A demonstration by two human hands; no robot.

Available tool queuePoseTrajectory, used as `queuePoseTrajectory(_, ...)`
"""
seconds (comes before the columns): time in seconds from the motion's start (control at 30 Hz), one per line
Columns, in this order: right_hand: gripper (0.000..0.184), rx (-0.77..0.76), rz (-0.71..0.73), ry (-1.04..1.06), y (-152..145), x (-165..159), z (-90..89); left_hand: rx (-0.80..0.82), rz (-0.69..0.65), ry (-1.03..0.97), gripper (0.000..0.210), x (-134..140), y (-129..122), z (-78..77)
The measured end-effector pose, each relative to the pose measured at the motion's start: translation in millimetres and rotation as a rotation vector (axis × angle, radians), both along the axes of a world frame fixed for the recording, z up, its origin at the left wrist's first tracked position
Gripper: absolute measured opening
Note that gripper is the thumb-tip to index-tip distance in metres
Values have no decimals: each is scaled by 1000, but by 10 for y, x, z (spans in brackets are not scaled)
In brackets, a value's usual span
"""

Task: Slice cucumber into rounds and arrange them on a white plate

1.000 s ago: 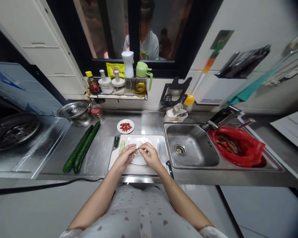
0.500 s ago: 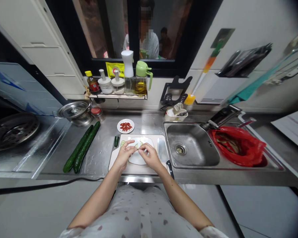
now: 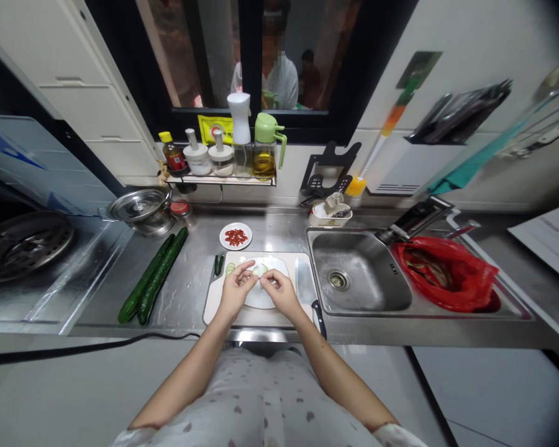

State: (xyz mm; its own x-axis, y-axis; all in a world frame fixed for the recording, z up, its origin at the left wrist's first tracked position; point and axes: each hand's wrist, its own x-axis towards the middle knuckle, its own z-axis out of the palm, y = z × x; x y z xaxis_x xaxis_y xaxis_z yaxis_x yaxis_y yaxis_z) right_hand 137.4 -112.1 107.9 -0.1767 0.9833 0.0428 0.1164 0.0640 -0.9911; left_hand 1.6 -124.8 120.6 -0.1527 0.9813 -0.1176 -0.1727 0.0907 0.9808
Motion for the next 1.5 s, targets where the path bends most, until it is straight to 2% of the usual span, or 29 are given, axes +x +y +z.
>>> queuePoseTrajectory(0.37,20,-199,28,132,25,-4,-69,7,3,105,39,-7,6,-99)
queuePoseTrajectory(0.67,18,-281,34,168,25,-4,-98,43,-3,189,35,-11,5,-159)
queuePoseTrajectory(0.87,23,-356,45,157,37,30,-131,55,16,168,32,17,28,-241)
queuePoseTrajectory(1.2,25,-258,-1,54,154,133,-341,20,23,133,32,86,119,-425)
queuePoseTrajectory(1.37,21,-209,14,12,249,186,-471,17,-1,213,35,99,209,-568)
queuePoseTrajectory(1.5,19,-168,1,-115,343,241,-591,-23,-19,333,30,103,293,-728)
